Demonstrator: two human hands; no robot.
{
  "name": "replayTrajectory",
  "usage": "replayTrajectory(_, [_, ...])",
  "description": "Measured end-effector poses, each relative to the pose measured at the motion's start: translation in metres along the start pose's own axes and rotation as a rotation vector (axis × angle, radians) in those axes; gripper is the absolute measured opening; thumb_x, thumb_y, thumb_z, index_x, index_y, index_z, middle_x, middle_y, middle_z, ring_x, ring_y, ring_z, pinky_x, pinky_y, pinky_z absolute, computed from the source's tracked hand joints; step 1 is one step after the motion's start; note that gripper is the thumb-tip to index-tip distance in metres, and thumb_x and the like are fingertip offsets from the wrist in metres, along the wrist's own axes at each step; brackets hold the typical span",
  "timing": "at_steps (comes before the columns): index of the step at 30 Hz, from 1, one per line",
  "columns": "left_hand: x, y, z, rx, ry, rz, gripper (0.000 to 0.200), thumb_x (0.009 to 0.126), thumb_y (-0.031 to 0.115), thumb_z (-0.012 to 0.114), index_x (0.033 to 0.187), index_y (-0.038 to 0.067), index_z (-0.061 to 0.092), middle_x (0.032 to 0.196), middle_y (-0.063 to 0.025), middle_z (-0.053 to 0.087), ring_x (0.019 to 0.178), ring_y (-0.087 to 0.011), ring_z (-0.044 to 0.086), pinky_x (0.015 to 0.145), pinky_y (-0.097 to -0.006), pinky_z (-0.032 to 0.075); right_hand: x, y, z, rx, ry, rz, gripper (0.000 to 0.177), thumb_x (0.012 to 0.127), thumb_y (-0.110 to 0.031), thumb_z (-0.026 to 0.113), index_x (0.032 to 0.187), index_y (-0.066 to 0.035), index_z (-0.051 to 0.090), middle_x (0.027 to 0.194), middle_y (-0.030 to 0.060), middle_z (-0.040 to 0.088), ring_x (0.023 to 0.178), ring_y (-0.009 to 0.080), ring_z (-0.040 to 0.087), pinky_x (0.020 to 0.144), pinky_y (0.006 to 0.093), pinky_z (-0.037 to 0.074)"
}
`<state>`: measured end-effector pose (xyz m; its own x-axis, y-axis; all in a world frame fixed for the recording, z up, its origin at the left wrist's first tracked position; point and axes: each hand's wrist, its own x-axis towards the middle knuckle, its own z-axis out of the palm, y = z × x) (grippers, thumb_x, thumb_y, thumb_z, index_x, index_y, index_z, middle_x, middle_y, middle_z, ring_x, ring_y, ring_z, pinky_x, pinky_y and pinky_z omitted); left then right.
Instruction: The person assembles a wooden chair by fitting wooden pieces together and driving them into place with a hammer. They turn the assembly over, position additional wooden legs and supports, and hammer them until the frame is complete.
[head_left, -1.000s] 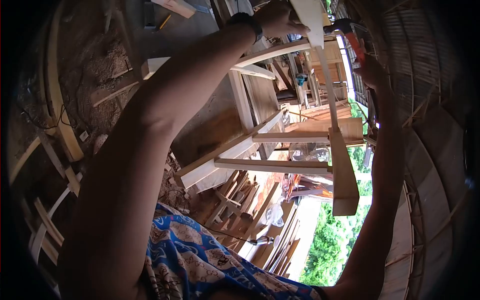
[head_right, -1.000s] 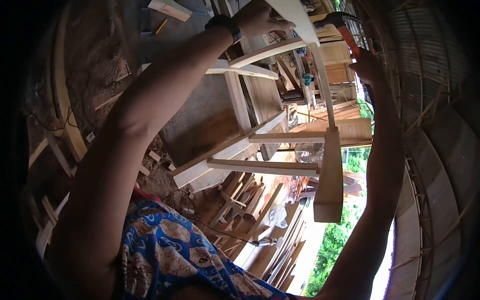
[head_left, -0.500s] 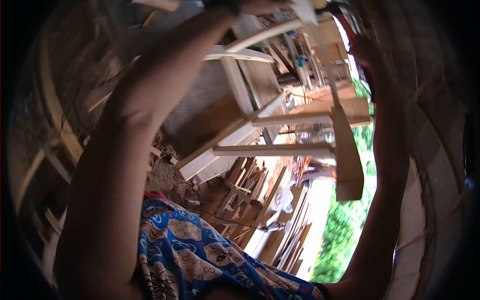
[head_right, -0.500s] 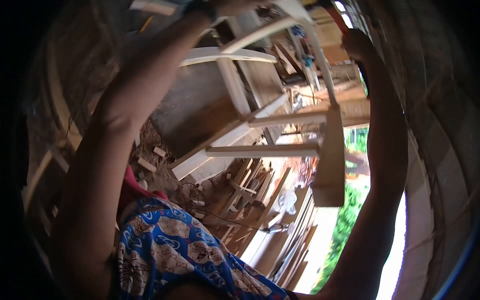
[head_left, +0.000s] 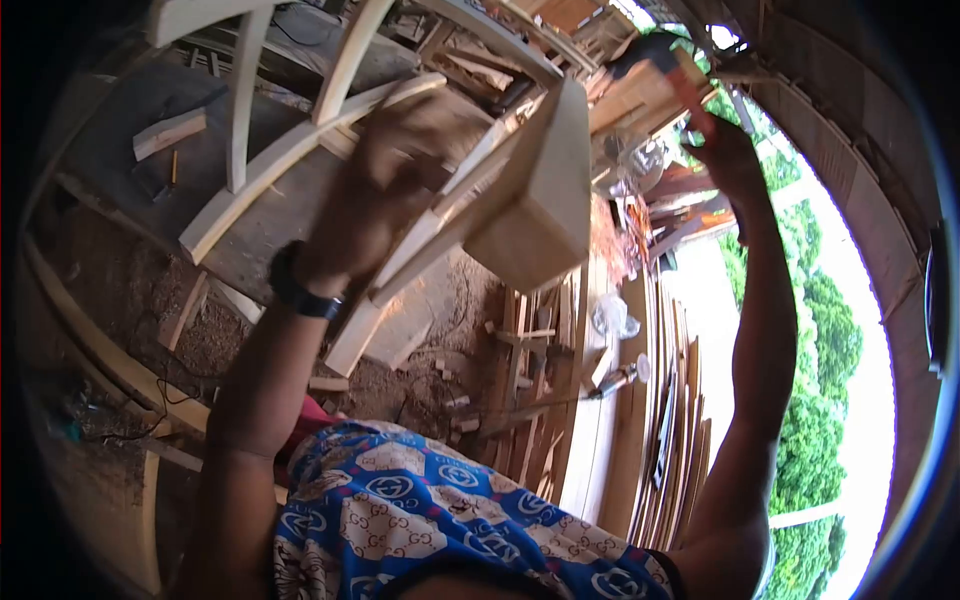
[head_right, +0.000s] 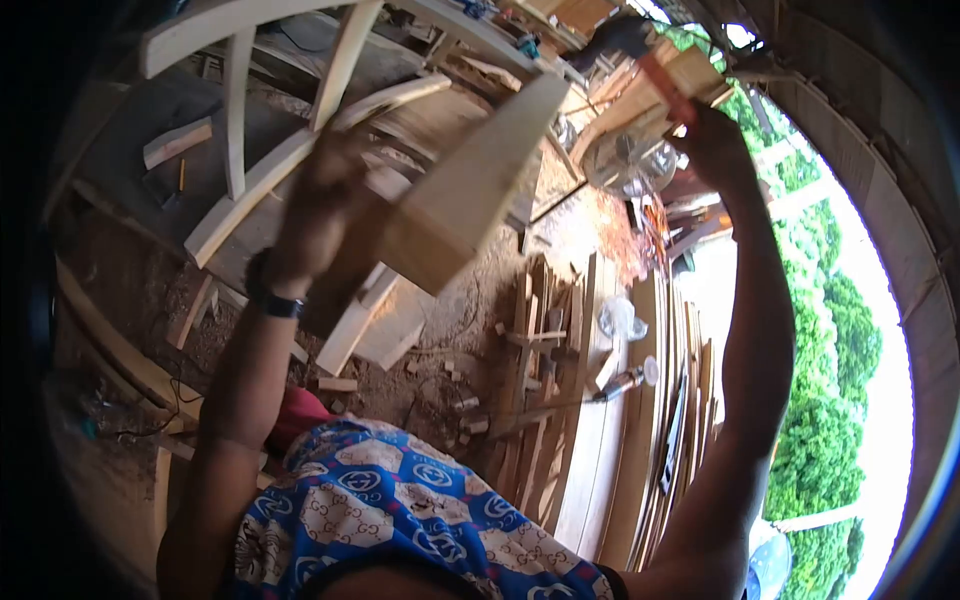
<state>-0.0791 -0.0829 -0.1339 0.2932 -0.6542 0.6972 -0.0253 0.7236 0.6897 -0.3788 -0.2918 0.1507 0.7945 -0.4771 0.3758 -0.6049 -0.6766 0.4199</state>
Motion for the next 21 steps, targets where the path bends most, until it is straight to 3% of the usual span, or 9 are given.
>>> replayTrajectory(1, [-0.002, 0.021, 0.041, -0.469, -0.089, 0.06, 0.079, 0.095, 0.045, 0.063, 0.154, 0.008, 0.026, 0.152, -0.0203, 0.038, 0.142, -0.0339, 0.036, 0.113, -0.0504, 0.034, -0.002, -0.001, -0.007, 0.074, -0.018, 0.184, 0.029, 0.083, -0.026, 0.074, 0.1, -0.005, 0.064, 0.082, 0.0128, 0.067, 0.077, 0.028, 0.067, 0.072, 0.0388, 0.053])
replayTrajectory(4, [0.002, -0.006, 0.059, -0.605, -0.114, 0.168, 0.083, 0.093, 0.047, 0.063, 0.155, 0.007, 0.024, 0.154, -0.0164, 0.038, 0.141, -0.0298, 0.039, 0.111, -0.0466, 0.039, -0.002, -0.017, -0.022, 0.432, 0.017, 0.52, 0.021, 0.087, -0.025, 0.07, 0.092, -0.005, 0.064, 0.071, 0.0134, 0.063, 0.064, 0.0267, 0.064, 0.053, 0.0362, 0.048])
replayTrajectory(7, [0.003, -0.003, 0.062, -0.614, -0.223, 0.281, 0.074, 0.097, 0.042, 0.06, 0.154, 0.008, 0.028, 0.149, -0.0135, 0.045, 0.138, -0.0265, 0.042, 0.109, -0.0439, 0.042, -0.023, 0.024, 0.059, -0.034, 0.099, -0.387, 0.013, 0.085, -0.01, 0.064, 0.094, -0.003, 0.059, 0.084, 0.0175, 0.065, 0.072, 0.0363, 0.064, 0.064, 0.0442, 0.052])
replayTrajectory(8, [-0.001, -0.001, 0.06, -0.603, -0.227, 0.286, 0.074, 0.097, 0.042, 0.06, 0.154, 0.008, 0.028, 0.149, -0.0135, 0.045, 0.138, -0.0265, 0.042, 0.109, -0.0439, 0.042, -0.034, -0.025, 0.033, 0.09, -0.166, -0.078, 0.023, 0.083, -0.012, 0.067, 0.101, -0.002, 0.057, 0.086, 0.019, 0.065, 0.077, 0.0388, 0.065, 0.072, 0.0472, 0.054])
replayTrajectory(11, [-0.016, -0.01, 0.065, -0.04, -0.083, 0.119, 0.057, 0.096, 0.03, 0.062, 0.145, 0.01, 0.042, 0.139, -0.0141, 0.053, 0.128, -0.0279, 0.052, 0.102, -0.0421, 0.047, -0.012, 0.003, 0.002, -0.084, -0.048, -0.251, 0.028, 0.083, -0.013, 0.069, 0.108, -0.004, 0.057, 0.089, 0.0194, 0.066, 0.084, 0.0398, 0.066, 0.075, 0.047, 0.055])
replayTrajectory(13, [-0.009, -0.024, 0.08, 0.585, 0.059, 0.411, 0.04, 0.092, 0.021, 0.065, 0.129, 0.009, 0.056, 0.122, -0.0145, 0.061, 0.111, -0.0305, 0.061, 0.09, -0.0412, 0.052, -0.005, 0.012, -0.001, -0.063, 0.11, -0.193, 0.029, 0.084, -0.016, 0.07, 0.108, -0.004, 0.058, 0.089, 0.0202, 0.066, 0.085, 0.04, 0.066, 0.076, 0.047, 0.055])
replayTrajectory(16, [-0.011, -0.081, 0.092, 0.886, 0.063, 0.485, 0.024, 0.089, 0.014, 0.066, 0.112, 0.006, 0.063, 0.106, -0.0139, 0.065, 0.097, -0.0327, 0.064, 0.079, -0.0424, 0.053, -0.007, 0.011, 0.02, -0.178, 0.113, -0.138, 0.028, 0.084, -0.015, 0.069, 0.107, -0.003, 0.059, 0.093, 0.0209, 0.067, 0.089, 0.0398, 0.067, 0.077, 0.0469, 0.054])
replayTrajectory(17, [-0.009, -0.059, 0.098, 0.75, 0.117, 0.355, 0.031, 0.102, 0.016, 0.054, 0.129, 0.003, 0.061, 0.119, -0.0163, 0.067, 0.106, -0.0276, 0.067, 0.087, -0.0356, 0.054, -0.017, -0.01, 0.024, -0.113, 0.029, -0.157, 0.028, 0.084, -0.014, 0.069, 0.108, -0.004, 0.059, 0.094, 0.0206, 0.067, 0.09, 0.0395, 0.067, 0.077, 0.0472, 0.054])
replayTrajectory(21, [-0.007, -0.057, 0.102, 0.614, 0.14, 0.223, 0.032, 0.104, 0.018, 0.052, 0.13, 0.003, 0.061, 0.117, -0.0166, 0.068, 0.106, -0.0303, 0.067, 0.087, -0.0368, 0.053, -0.01, 0.011, -0.004, -0.15, 0.003, -0.241, 0.038, 0.082, -0.016, 0.074, 0.115, -0.005, 0.057, 0.097, 0.0215, 0.066, 0.092, 0.0406, 0.065, 0.08, 0.0474, 0.053])
